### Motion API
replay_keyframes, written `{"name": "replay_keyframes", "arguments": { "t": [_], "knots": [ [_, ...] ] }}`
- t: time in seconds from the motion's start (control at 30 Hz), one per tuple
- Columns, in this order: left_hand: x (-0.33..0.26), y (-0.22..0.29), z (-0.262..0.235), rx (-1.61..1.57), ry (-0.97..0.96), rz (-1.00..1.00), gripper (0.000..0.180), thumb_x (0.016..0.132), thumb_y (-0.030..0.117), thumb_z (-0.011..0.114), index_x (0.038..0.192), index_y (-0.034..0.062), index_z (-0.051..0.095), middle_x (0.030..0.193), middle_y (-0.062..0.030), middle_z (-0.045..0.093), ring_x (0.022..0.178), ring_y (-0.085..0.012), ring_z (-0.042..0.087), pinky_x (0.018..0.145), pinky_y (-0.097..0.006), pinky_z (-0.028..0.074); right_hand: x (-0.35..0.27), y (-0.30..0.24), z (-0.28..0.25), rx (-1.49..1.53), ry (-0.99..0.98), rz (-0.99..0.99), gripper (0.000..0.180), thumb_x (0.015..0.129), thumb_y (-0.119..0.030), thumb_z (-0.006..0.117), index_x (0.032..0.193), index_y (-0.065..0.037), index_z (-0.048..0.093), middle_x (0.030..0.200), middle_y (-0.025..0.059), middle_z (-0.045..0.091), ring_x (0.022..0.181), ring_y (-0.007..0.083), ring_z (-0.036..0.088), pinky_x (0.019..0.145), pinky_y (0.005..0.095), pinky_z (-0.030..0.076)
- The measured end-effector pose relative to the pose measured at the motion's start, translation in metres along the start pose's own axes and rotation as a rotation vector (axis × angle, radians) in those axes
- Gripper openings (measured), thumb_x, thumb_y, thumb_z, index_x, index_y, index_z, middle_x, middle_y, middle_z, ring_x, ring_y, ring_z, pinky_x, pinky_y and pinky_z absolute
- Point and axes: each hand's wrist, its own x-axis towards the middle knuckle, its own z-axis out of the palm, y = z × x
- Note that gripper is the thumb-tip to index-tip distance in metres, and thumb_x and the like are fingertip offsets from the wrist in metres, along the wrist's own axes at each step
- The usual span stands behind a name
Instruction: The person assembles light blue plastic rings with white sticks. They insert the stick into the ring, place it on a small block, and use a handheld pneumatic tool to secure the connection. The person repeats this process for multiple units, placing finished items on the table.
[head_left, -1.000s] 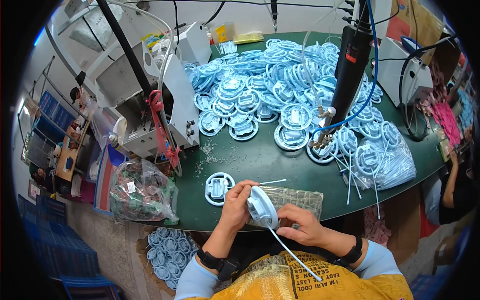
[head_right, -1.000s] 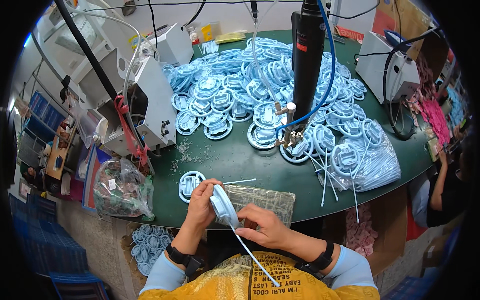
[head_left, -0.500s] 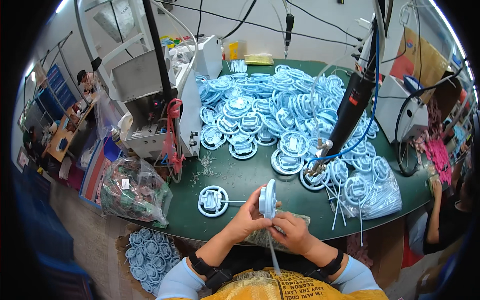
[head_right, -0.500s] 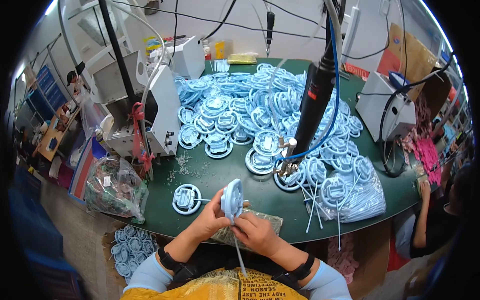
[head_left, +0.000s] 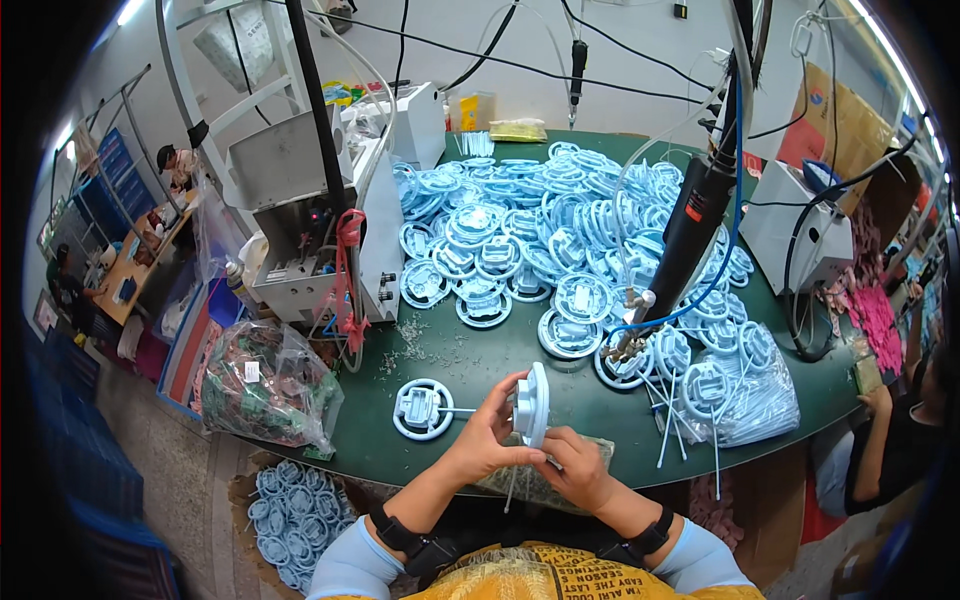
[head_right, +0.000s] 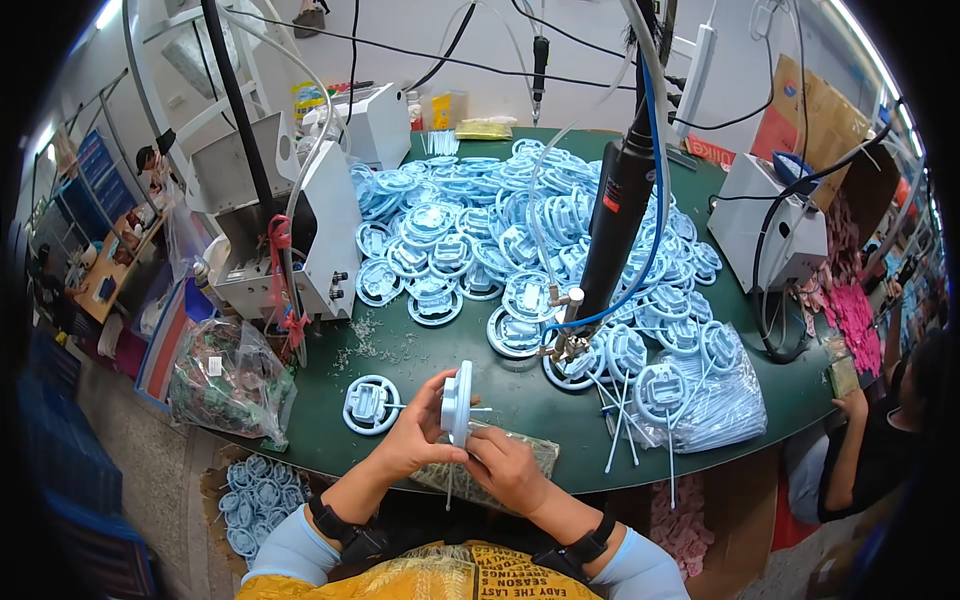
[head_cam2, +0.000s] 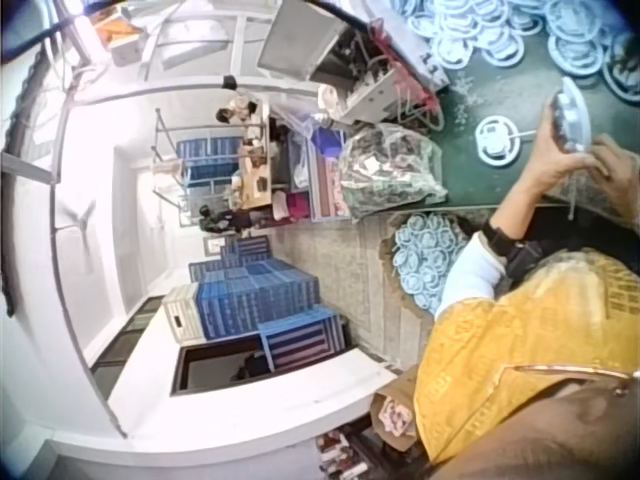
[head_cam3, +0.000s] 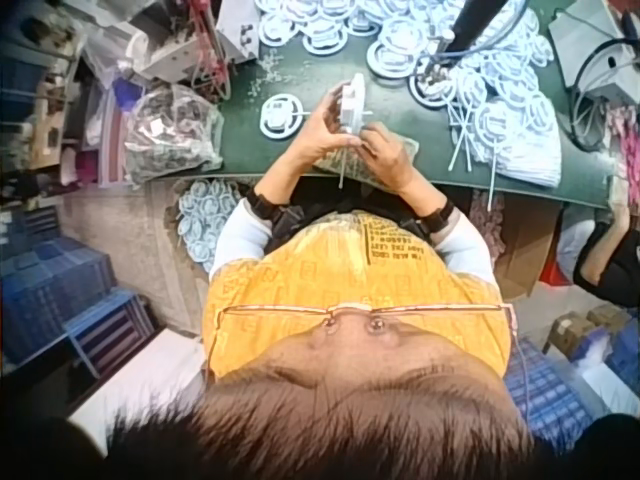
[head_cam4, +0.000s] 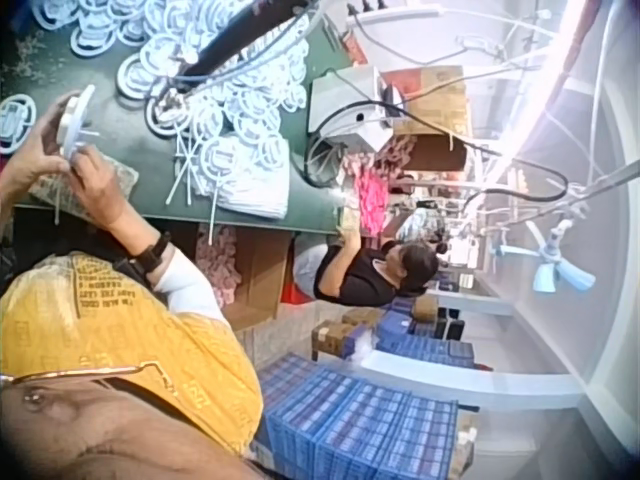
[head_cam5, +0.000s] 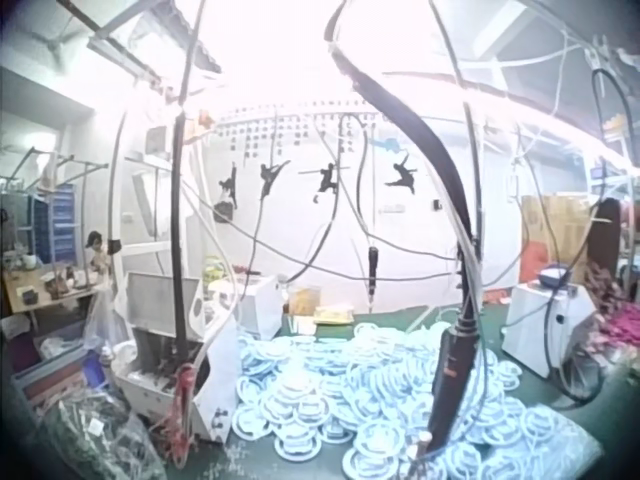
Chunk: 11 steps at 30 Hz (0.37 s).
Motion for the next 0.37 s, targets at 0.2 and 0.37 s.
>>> {"name": "replay_keyframes", "arguments": {
  "t": [0.2,0.37],
  "knots": [
    [-0.003,-0.005,0.008,0.069,0.073,0.017,0.102,0.069,0.002,0.083,0.149,0.0105,0.021,0.144,-0.0129,0.037,0.129,-0.025,0.045,0.104,-0.041,0.043,0.001,-0.001,-0.006,0.052,0.027,0.077,0.025,0.077,-0.005,0.074,0.098,-0.001,0.063,0.096,0.0137,0.064,0.078,0.0307,0.066,0.066,0.0365,0.054],
    [-0.004,0.001,0.004,-0.032,0.358,-0.002,0.078,0.087,0.017,0.071,0.147,0.0079,0.022,0.136,-0.0143,0.042,0.111,-0.0222,0.056,0.095,-0.033,0.048,0.0,0.01,-0.031,0.393,0.0,0.497,0.018,0.088,-0.014,0.067,0.102,-0.002,0.063,0.1,0.0133,0.065,0.083,0.0258,0.067,0.069,0.0354,0.054]
  ]
}}
